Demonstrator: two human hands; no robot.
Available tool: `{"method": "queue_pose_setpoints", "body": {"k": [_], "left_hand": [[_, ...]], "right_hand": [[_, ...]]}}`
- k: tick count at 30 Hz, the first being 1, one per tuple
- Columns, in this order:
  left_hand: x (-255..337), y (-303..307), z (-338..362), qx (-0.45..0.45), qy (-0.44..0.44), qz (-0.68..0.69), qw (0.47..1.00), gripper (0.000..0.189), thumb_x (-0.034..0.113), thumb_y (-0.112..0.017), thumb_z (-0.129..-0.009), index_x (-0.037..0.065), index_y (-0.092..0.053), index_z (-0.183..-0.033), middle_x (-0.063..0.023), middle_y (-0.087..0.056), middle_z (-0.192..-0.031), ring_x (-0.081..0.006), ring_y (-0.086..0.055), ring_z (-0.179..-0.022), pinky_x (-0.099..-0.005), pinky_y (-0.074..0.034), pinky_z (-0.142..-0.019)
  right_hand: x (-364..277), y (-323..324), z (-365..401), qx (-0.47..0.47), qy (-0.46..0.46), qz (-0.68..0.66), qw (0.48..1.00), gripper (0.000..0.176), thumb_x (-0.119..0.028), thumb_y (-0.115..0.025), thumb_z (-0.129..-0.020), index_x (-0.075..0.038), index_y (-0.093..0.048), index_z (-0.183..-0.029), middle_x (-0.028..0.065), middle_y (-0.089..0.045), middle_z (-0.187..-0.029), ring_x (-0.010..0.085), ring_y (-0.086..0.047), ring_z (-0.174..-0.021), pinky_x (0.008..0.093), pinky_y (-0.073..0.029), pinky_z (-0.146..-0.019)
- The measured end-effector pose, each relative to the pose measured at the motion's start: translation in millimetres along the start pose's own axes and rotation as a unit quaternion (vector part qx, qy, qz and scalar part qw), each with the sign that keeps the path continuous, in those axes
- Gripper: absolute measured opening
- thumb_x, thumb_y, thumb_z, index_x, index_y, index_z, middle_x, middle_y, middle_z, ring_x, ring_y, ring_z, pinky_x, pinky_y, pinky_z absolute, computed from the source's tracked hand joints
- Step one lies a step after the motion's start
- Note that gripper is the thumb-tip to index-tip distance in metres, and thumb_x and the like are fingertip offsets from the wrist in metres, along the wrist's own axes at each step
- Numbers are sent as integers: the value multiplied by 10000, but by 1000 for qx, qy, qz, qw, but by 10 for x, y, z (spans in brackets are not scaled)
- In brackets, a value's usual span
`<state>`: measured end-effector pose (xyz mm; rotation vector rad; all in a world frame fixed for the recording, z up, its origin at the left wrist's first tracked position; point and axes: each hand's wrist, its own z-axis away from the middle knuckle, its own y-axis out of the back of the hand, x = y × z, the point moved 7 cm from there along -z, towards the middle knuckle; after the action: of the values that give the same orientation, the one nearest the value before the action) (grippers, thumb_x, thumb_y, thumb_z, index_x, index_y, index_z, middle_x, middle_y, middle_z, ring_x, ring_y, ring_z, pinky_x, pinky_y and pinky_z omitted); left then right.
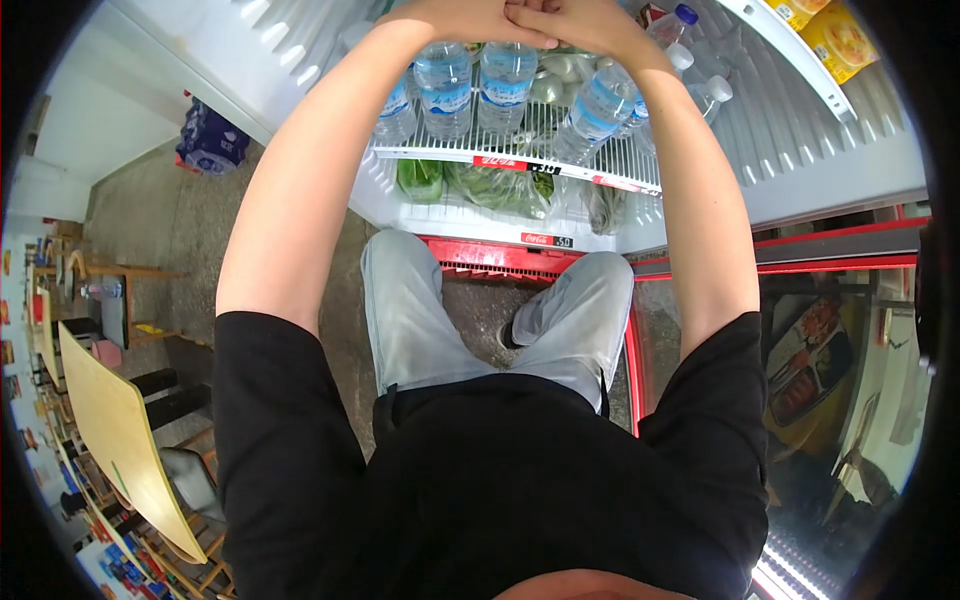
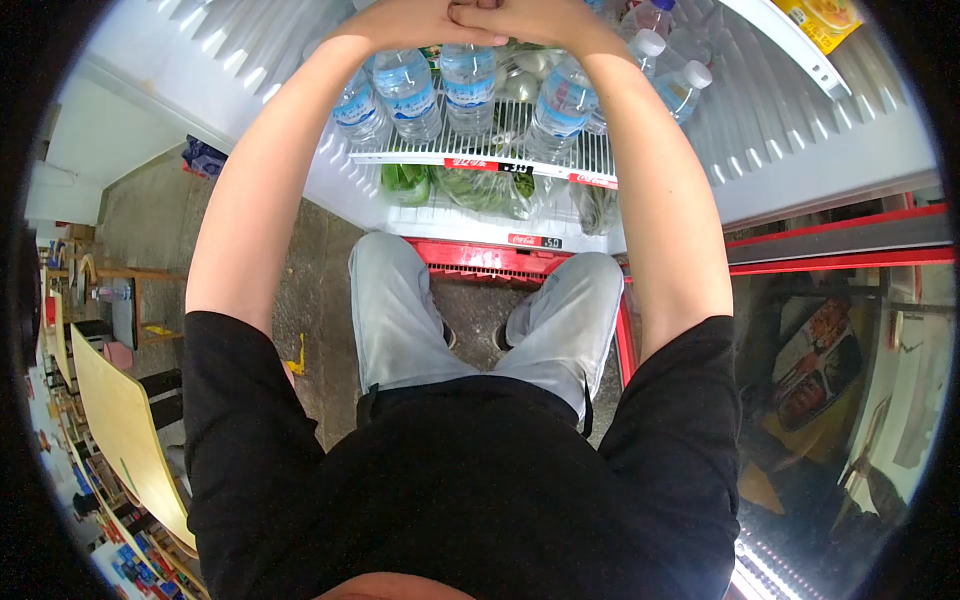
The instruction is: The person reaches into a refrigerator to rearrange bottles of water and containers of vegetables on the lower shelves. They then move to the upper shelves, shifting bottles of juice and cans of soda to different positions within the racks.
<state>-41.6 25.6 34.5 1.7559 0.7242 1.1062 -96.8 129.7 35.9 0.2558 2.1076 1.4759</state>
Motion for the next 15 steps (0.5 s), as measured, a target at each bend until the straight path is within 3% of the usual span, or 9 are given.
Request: {"method": "queue_pose_setpoints", "body": {"k": [15], "left_hand": [[-50, -33, -32, -9, 3, -12, 1000, 627, 623, -755, -816, 16, -768, -972, -211, -748, -899, -367, -710, -899, -445, -527, -906]], "right_hand": [[39, -12, -8, 3, -16, -21, 1000, 623, -623, -650, -866, -16, -712, -739, 203, -666, -654, 333, -667, -605, 459, -509, -597]]}}
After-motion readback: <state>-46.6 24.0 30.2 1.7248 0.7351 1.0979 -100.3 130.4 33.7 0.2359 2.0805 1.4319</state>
